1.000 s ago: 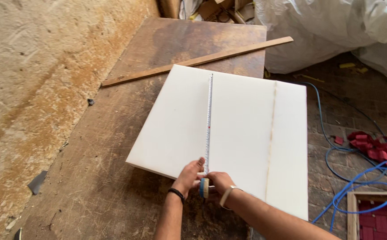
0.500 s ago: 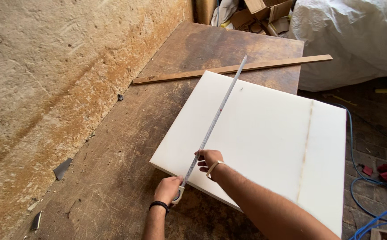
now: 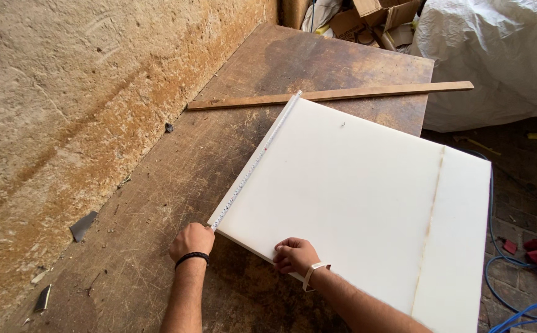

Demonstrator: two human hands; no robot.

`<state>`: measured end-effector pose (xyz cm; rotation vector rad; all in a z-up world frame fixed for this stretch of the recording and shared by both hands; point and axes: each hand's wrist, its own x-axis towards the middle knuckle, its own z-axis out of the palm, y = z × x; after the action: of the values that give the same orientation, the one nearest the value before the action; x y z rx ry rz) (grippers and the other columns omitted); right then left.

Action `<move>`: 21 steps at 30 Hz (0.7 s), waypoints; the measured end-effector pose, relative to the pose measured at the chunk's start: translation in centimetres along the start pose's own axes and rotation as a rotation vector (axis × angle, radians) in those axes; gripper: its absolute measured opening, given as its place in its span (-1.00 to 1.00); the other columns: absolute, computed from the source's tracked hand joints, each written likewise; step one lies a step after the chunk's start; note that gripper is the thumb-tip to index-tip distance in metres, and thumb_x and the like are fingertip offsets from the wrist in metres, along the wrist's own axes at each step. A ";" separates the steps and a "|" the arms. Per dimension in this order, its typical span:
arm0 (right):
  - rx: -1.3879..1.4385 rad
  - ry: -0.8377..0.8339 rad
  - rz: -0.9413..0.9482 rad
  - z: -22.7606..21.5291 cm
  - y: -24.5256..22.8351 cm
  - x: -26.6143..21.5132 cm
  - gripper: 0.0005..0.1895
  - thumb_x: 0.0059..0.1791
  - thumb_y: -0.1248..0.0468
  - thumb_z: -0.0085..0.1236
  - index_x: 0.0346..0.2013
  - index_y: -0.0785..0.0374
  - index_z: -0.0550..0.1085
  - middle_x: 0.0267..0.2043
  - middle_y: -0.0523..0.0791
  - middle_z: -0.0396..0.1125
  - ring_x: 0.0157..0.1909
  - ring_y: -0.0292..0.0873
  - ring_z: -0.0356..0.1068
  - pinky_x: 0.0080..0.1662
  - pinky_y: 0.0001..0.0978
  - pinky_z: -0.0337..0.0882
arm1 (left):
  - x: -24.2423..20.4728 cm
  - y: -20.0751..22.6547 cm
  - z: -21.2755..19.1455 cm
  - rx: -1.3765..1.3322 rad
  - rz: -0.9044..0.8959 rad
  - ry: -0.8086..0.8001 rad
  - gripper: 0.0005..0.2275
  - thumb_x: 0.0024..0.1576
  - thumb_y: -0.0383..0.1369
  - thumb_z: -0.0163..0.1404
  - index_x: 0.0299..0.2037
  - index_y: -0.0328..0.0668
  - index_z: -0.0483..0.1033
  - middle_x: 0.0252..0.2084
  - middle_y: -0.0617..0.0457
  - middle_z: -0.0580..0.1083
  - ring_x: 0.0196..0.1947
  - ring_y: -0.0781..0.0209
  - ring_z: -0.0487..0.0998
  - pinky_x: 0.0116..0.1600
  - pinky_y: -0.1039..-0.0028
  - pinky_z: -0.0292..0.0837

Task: The person sprays a dark liquid onto a white foam board using a handheld spray gun, then measures the board with a tape measure. The person handles the foam board and spray gun, and uses a tape measure to measure the board's dimensions.

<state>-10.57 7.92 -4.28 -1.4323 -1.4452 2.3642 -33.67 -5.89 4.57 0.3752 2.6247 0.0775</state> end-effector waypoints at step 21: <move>-0.077 0.016 -0.010 0.1 -1.1 -1.0 -0.84 0.08 0.28 0.08 -0.19 0.33 0.55 -0.30 0.02 0.54 -0.33 -0.14 0.57 -0.27 -0.27 0.60 | 1.2 -2.0 3.2 -0.058 -0.014 0.103 -0.76 0.27 -0.13 -0.02 -0.06 0.01 0.65 -0.13 -0.05 0.63 -0.16 0.04 0.67 -0.11 0.23 0.57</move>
<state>-10.46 8.03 -2.78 -1.4536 -1.5525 2.3090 -33.67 -7.54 0.92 0.3414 2.7196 0.1729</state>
